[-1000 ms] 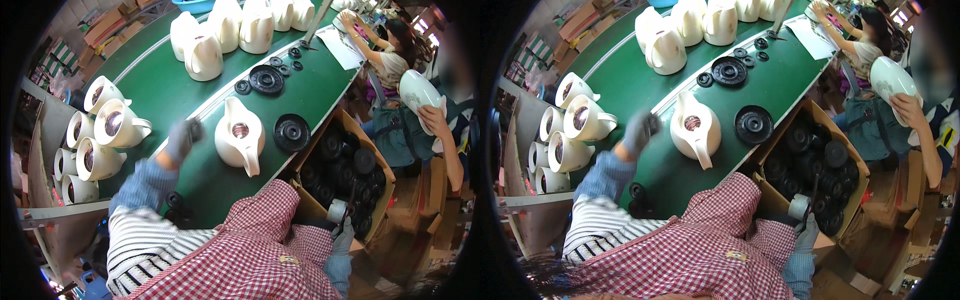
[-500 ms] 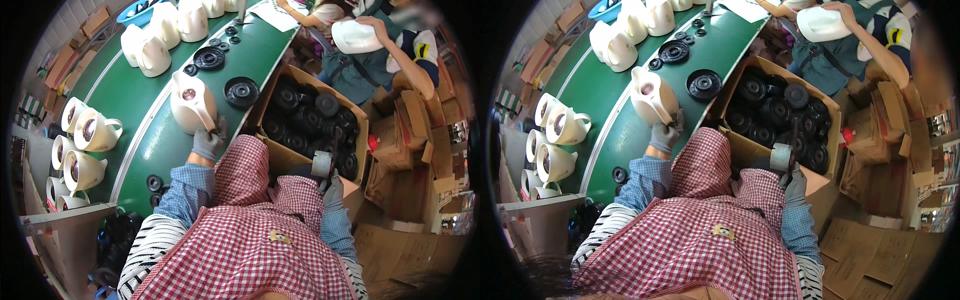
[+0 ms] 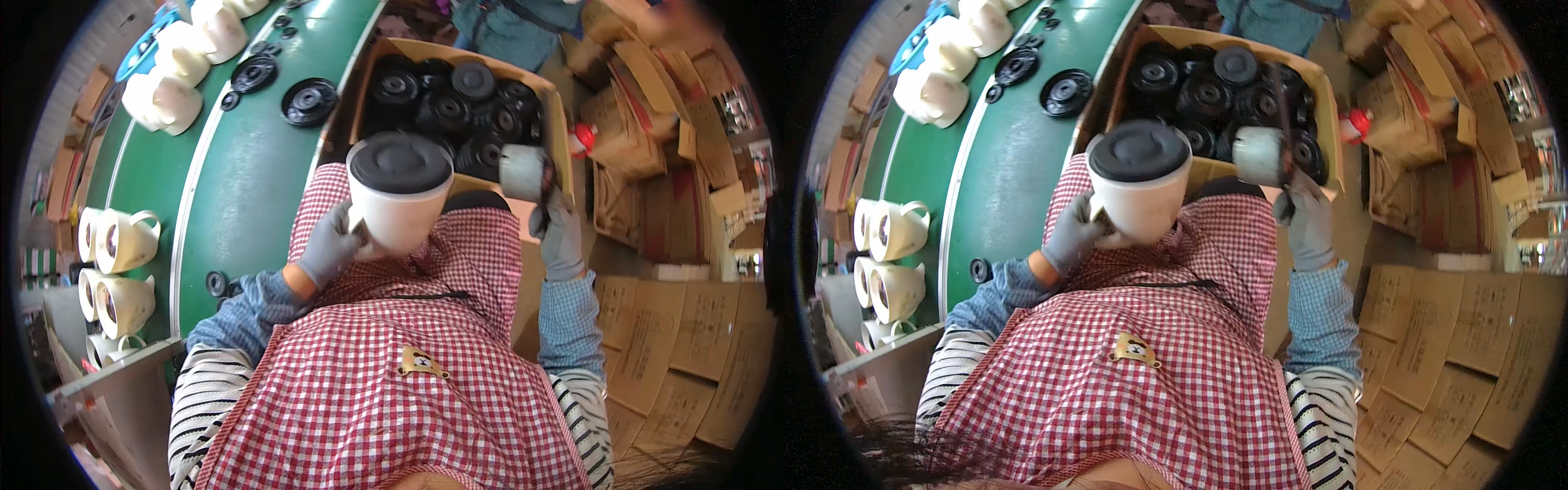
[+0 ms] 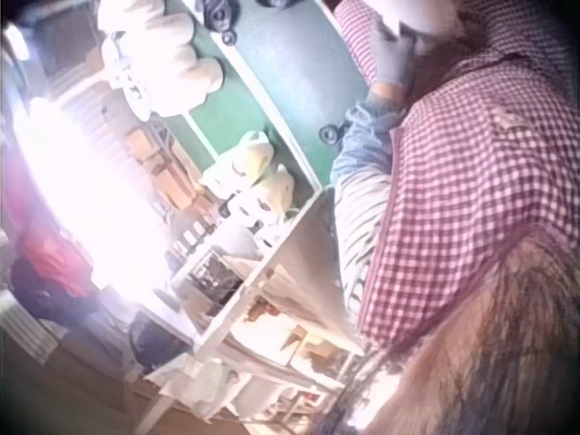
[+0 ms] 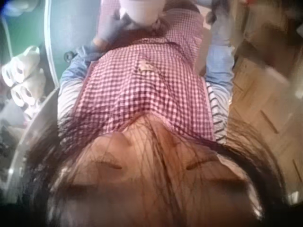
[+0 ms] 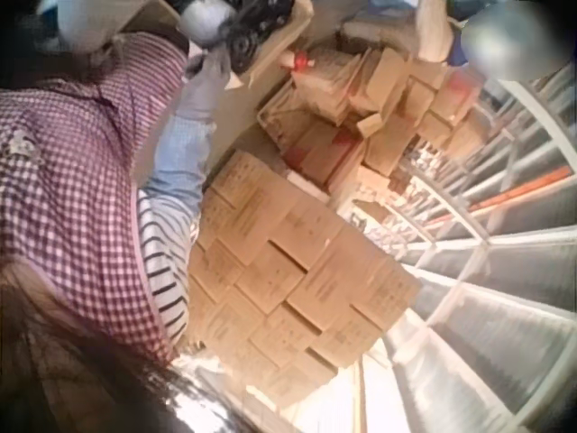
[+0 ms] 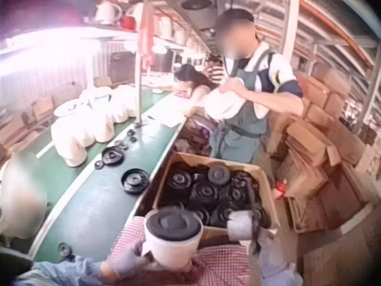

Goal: The person assembles white electric kettles by inserting a metal heating element into the base, placing a black plastic base onto the kettle, and securing it. The person handles multiple kettles one at a time on a green workbench.

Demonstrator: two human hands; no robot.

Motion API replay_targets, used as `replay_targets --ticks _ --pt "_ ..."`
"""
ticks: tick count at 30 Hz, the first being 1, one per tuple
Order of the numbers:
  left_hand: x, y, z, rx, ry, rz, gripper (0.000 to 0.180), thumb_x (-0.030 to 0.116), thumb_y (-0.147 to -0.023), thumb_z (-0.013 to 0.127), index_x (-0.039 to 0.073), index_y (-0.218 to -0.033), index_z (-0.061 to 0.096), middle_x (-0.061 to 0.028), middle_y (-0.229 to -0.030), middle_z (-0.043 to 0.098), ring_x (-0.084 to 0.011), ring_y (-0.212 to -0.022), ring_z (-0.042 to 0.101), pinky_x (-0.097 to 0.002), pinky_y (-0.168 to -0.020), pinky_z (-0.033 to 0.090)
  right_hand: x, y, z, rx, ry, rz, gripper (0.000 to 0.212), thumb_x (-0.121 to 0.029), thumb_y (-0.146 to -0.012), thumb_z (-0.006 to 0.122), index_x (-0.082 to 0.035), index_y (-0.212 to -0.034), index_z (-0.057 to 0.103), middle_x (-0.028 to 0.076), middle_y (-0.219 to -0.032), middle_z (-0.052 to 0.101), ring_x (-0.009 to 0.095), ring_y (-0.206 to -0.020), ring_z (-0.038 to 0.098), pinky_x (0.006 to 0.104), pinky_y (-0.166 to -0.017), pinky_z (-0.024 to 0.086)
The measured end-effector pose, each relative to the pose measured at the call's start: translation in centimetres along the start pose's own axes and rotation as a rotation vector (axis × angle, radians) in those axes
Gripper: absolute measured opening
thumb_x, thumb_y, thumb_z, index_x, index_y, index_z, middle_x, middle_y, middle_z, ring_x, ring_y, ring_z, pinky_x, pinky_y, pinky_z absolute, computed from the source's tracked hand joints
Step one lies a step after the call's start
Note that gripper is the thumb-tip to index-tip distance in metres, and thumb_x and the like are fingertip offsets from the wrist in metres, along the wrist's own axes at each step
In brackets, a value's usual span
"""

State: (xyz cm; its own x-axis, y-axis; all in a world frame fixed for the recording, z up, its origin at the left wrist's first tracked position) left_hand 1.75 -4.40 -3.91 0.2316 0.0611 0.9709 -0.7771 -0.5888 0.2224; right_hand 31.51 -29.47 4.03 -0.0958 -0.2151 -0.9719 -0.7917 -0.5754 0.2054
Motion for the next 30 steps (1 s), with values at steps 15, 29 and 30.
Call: replay_targets --ticks 15,29,30 --pt "19.3 -9.6 1.6 -0.216 -0.971 1.036 0.042 0.015 -0.084 0.073 0.002 -0.123 0.064 -0.0186 -0.118 0.066 -0.0372 -0.109 0.063 -0.0447 -0.097 0.048 -4.3 -4.3 4.6 -0.504 0.26 0.221 0.05 -0.042 -0.098 0.068 0.002 -0.121 0.07 0.001 -0.074 0.063 0.007 -0.057 0.054 0.0241 -0.053 0.046" --pt "8.1 -19.3 1.1 -0.745 -0.461 0.386 0.021 0.012 -0.099 0.059 0.001 -0.114 0.068 -0.0129 -0.106 0.064 -0.0255 -0.098 0.063 -0.0356 -0.088 0.052 -8.0 -5.4 6.9 -0.829 1.264 -0.428 0.049 -0.048 -0.099 0.051 -0.009 -0.128 0.06 0.017 -0.103 0.07 0.031 -0.106 0.065 0.0488 -0.097 0.046" --pt "7.7 -19.7 1.3 -0.748 -0.428 0.424 0.022 0.017 -0.098 0.059 0.001 -0.11 0.069 -0.0121 -0.103 0.064 -0.0233 -0.096 0.063 -0.0342 -0.087 0.051 -6.7 -5.0 7.0 -0.727 1.136 -0.595 0.056 -0.049 -0.098 0.053 -0.01 -0.137 0.054 0.019 -0.121 0.062 0.033 -0.12 0.056 0.0512 -0.106 0.038"
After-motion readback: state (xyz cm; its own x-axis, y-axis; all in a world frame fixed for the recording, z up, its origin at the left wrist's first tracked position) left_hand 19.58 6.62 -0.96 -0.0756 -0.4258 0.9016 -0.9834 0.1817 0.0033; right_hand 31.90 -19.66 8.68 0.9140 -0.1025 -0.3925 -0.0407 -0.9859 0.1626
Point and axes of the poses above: each hand's wrist, its own y-axis away from the middle knuckle, its own z-axis out of the palm, x = y × z, the point moved 1 cm from there along -y, towards the middle knuckle
